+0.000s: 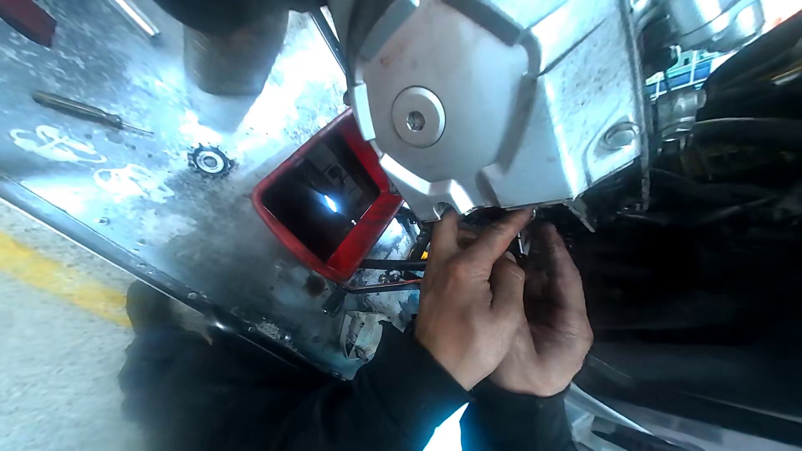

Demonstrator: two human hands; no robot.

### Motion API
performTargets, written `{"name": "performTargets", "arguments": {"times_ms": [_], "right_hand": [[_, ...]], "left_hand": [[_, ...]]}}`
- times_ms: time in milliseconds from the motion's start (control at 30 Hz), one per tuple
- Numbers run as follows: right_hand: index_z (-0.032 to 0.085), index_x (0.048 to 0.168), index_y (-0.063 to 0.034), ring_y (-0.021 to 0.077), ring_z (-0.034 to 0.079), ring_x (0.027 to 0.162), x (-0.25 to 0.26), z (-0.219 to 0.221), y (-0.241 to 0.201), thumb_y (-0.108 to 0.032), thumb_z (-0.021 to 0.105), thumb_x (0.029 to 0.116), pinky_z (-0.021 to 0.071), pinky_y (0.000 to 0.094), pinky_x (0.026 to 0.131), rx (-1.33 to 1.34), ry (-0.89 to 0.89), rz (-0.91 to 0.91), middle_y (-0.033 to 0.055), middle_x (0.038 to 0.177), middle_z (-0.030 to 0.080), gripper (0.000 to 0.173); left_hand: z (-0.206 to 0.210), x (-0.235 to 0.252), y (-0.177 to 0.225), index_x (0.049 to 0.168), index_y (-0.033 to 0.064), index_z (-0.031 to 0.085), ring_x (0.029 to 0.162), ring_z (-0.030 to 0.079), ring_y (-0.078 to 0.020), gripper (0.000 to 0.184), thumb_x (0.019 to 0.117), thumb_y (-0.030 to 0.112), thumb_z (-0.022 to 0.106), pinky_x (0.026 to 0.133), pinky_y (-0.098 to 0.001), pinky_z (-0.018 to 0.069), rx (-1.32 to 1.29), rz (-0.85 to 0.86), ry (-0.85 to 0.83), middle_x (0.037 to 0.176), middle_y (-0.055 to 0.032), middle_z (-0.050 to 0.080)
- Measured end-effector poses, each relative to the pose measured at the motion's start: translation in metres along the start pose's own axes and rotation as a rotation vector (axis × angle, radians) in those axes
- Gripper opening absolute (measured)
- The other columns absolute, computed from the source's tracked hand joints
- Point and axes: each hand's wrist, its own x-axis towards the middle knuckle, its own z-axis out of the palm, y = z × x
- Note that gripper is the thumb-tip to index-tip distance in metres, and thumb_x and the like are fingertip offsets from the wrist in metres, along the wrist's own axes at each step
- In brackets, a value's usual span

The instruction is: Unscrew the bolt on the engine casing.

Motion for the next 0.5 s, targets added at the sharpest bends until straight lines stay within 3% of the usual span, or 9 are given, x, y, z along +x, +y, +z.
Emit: {"name": "performTargets", "arguments": {"times_ms": [67, 133, 233, 300, 367, 433, 500], "right_hand": [[0.045, 0.151, 0.0008, 0.0074, 0.071, 0.098, 0.001, -0.002, 0.002, -0.008, 0.058, 0.1001, 0.0614, 0.0269, 0.087, -0.049, -0.028, -0.024, 0.0040, 0.117, 0.072, 0.054], [0.040, 0.156, -0.0032, 0.0105, 0.067, 0.116, 0.004, -0.004, -0.002, -0.013, 0.057, 0.1021, 0.0579, 0.0308, 0.100, -0.141, -0.100, 0.002, 0.0072, 0.136, 0.066, 0.057], [0.031, 0.161, -0.0070, 0.0115, 0.060, 0.128, 0.007, 0.000, -0.009, -0.008, 0.047, 0.1056, 0.0518, 0.0310, 0.107, 0.046, -0.150, 0.130, 0.0071, 0.147, 0.056, 0.057], [0.027, 0.162, -0.0094, 0.0112, 0.056, 0.132, 0.008, 0.000, -0.010, -0.009, 0.043, 0.1074, 0.0488, 0.0308, 0.111, 0.107, -0.183, 0.165, 0.0063, 0.151, 0.053, 0.057], [0.033, 0.161, -0.0096, 0.0071, 0.068, 0.112, 0.007, -0.004, -0.006, -0.016, 0.055, 0.1023, 0.0580, 0.0294, 0.097, -0.181, -0.155, 0.083, 0.0053, 0.134, 0.066, 0.063], [0.033, 0.160, -0.0091, 0.0010, 0.068, 0.084, 0.005, -0.003, -0.005, -0.018, 0.061, 0.0988, 0.0601, 0.0238, 0.076, -0.282, -0.146, 0.068, -0.0003, 0.106, 0.072, 0.068], [0.026, 0.162, -0.0074, -0.0004, 0.061, 0.068, 0.004, -0.002, -0.005, -0.016, 0.063, 0.0972, 0.0560, 0.0195, 0.062, -0.281, -0.173, 0.067, -0.0041, 0.090, 0.068, 0.075]], "left_hand": [[0.000, 0.001, 0.001, 0.139, 0.0239, 0.067, 0.112, 0.057, -0.0120, 0.042, 0.0998, 0.011, 0.056, 0.089, -0.0292, 0.0537, 0.026, 0.015, 0.000, 0.134, -0.0084, 0.054], [0.000, 0.001, 0.002, 0.139, 0.0239, 0.067, 0.107, 0.058, -0.0109, 0.042, 0.1004, 0.012, 0.055, 0.086, -0.0281, 0.0538, 0.036, 0.021, -0.003, 0.133, -0.0088, 0.053], [0.000, -0.001, -0.001, 0.141, 0.0215, 0.065, 0.092, 0.057, -0.0101, 0.045, 0.0997, 0.009, 0.051, 0.072, -0.0260, 0.0529, 0.042, 0.067, -0.015, 0.129, -0.0104, 0.052], [-0.001, -0.001, -0.002, 0.141, 0.0218, 0.066, 0.094, 0.057, -0.0105, 0.045, 0.0998, 0.009, 0.051, 0.073, -0.0266, 0.0528, 0.032, 0.058, -0.011, 0.129, -0.0102, 0.053], [-0.006, -0.002, 0.000, 0.142, 0.0248, 0.064, 0.114, 0.056, -0.0118, 0.045, 0.1005, 0.011, 0.055, 0.090, -0.0304, 0.0534, 0.001, -0.005, -0.017, 0.141, -0.0079, 0.050], [-0.013, -0.009, -0.006, 0.144, 0.0232, 0.062, 0.125, 0.055, -0.0130, 0.043, 0.1015, 0.015, 0.056, 0.097, -0.0331, 0.0547, -0.022, -0.020, -0.004, 0.147, -0.0053, 0.049], [-0.016, -0.018, -0.017, 0.139, 0.0152, 0.065, 0.120, 0.059, -0.0121, 0.037, 0.1032, 0.016, 0.055, 0.092, -0.0302, 0.0581, -0.052, -0.019, 0.055, 0.139, -0.0038, 0.056]]}}
